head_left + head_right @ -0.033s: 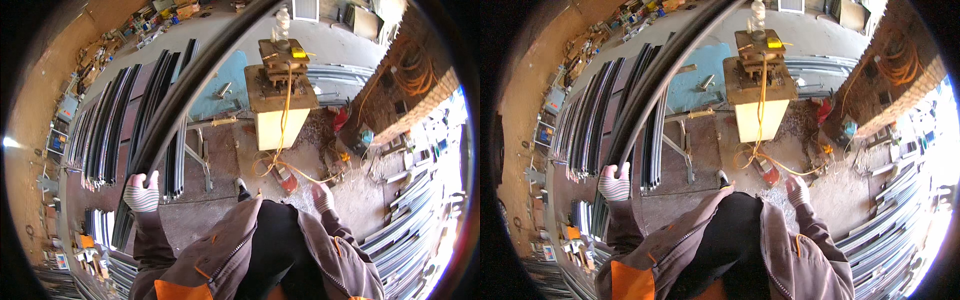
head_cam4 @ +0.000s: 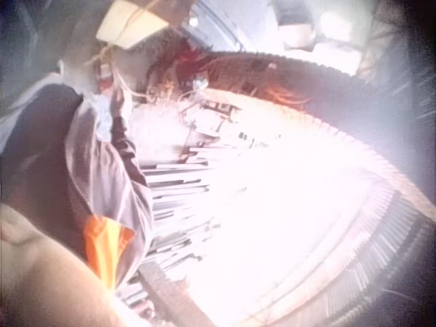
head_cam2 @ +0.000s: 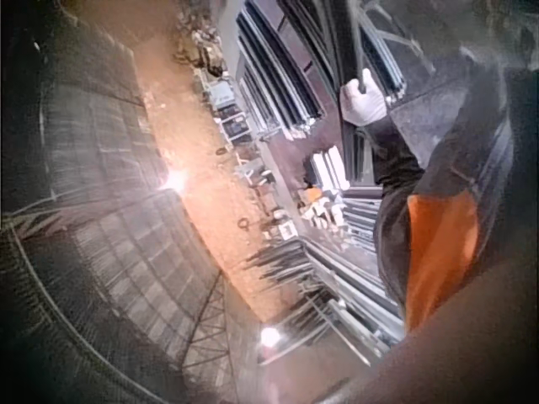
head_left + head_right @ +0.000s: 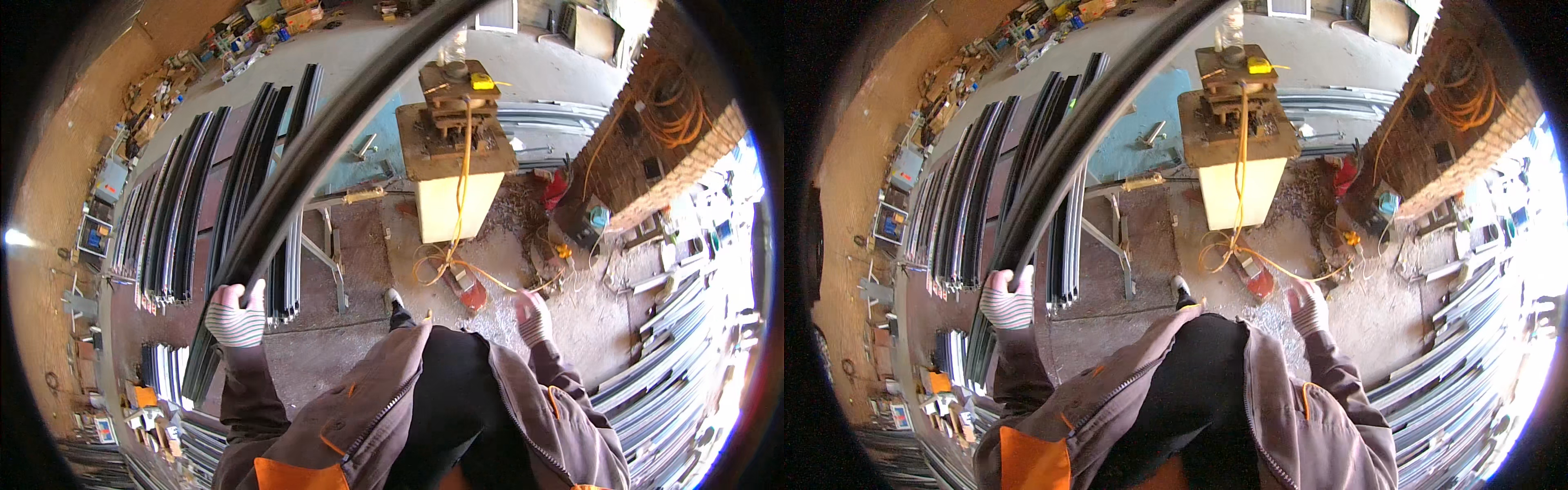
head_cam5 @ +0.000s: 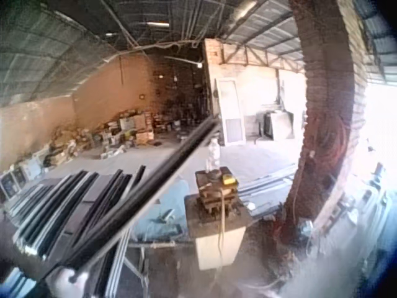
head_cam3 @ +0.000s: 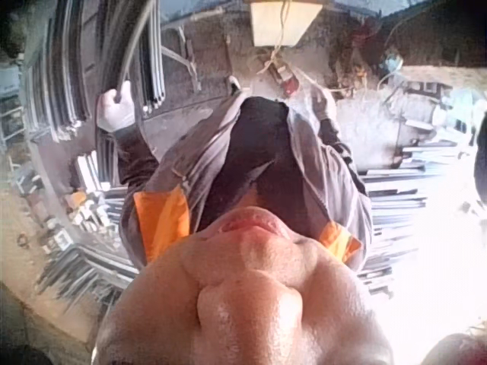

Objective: The person repeatedly picks up long metal bars from a stack, carries them to a machine, and places them back. The cycle of picking, moving, and returning the bars continues throughout the clip.

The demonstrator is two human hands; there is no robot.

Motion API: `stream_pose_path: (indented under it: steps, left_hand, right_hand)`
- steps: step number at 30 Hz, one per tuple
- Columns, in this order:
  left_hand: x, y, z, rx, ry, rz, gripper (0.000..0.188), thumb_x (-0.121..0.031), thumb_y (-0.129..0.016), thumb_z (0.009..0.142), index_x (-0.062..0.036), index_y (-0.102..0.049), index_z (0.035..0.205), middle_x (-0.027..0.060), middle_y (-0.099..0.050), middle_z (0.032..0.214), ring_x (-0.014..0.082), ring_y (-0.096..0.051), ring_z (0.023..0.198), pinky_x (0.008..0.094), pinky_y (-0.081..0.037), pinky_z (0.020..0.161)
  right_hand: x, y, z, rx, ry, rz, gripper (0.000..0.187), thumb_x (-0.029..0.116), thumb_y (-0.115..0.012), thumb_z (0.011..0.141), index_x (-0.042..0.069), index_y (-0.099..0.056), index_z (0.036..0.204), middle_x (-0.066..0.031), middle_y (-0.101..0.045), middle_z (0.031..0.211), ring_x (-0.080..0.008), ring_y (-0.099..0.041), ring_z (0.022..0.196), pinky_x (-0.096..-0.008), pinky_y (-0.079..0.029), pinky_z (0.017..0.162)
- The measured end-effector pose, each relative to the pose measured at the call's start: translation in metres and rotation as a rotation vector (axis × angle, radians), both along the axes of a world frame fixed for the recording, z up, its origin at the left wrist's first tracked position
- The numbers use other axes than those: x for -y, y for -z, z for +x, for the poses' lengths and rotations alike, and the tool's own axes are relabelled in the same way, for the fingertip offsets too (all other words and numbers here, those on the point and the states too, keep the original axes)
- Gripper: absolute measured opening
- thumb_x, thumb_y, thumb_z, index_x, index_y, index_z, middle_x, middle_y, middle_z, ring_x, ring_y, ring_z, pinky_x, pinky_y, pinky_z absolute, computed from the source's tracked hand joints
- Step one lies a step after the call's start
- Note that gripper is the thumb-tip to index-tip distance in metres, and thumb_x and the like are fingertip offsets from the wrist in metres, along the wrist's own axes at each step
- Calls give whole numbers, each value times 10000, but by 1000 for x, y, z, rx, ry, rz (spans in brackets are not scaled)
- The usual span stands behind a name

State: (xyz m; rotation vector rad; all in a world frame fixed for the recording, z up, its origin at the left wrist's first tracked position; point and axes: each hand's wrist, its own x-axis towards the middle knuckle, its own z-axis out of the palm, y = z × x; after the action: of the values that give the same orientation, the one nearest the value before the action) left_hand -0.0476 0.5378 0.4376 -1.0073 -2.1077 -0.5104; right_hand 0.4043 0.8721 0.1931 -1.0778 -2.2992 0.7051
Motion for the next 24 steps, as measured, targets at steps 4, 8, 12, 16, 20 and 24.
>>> stream_pose_path:
  steps: [4,8,12,16,20,24]
  left_hand:
    - [-23,-15,49,-85,277,-55,358,-248,-896,656,-128,-568,739,70,-567,652,297,-581,576,419,-451,528]
    - [-60,-25,85,-52,591,-183,330,-228,-863,588,-152,-583,746,35,-561,670,270,-583,612,408,-449,549]
    - [-116,-23,120,-56,984,-337,316,-224,-818,537,-165,-576,731,26,-502,657,257,-534,610,392,-414,563]
    - [-173,-3,161,-110,1369,-430,219,-240,-714,582,-168,-532,679,19,-434,639,235,-491,613,382,-370,555]
    - [-218,34,209,-78,1683,-558,218,-242,-719,617,-160,-521,657,30,-467,655,237,-522,639,393,-405,569]
    - [-247,69,260,-128,1869,-533,215,-259,-713,650,-151,-528,667,45,-473,671,243,-520,647,401,-405,576]
  right_hand:
    - [12,-122,21,-215,30,300,338,119,-602,915,28,-606,1240,-188,-635,1209,-353,-608,1119,-431,-479,983]
    - [36,-218,33,-336,-7,500,382,208,-600,954,8,-585,1279,-194,-616,1257,-367,-593,1148,-455,-457,1005]
    - [62,-266,55,-23,-44,503,579,390,-749,821,15,-612,1241,-184,-621,1238,-379,-581,1161,-483,-448,1015]
    - [90,-241,80,241,28,106,701,440,-811,718,39,-604,1254,-180,-657,1127,-378,-627,1043,-437,-498,924]
    - [139,-175,129,144,243,-412,514,411,-713,851,75,-632,1232,-192,-689,974,-352,-689,900,-399,-539,795]
    - [214,-105,158,60,456,-515,492,419,-673,880,56,-652,1211,-201,-687,888,-342,-693,833,-388,-534,767]
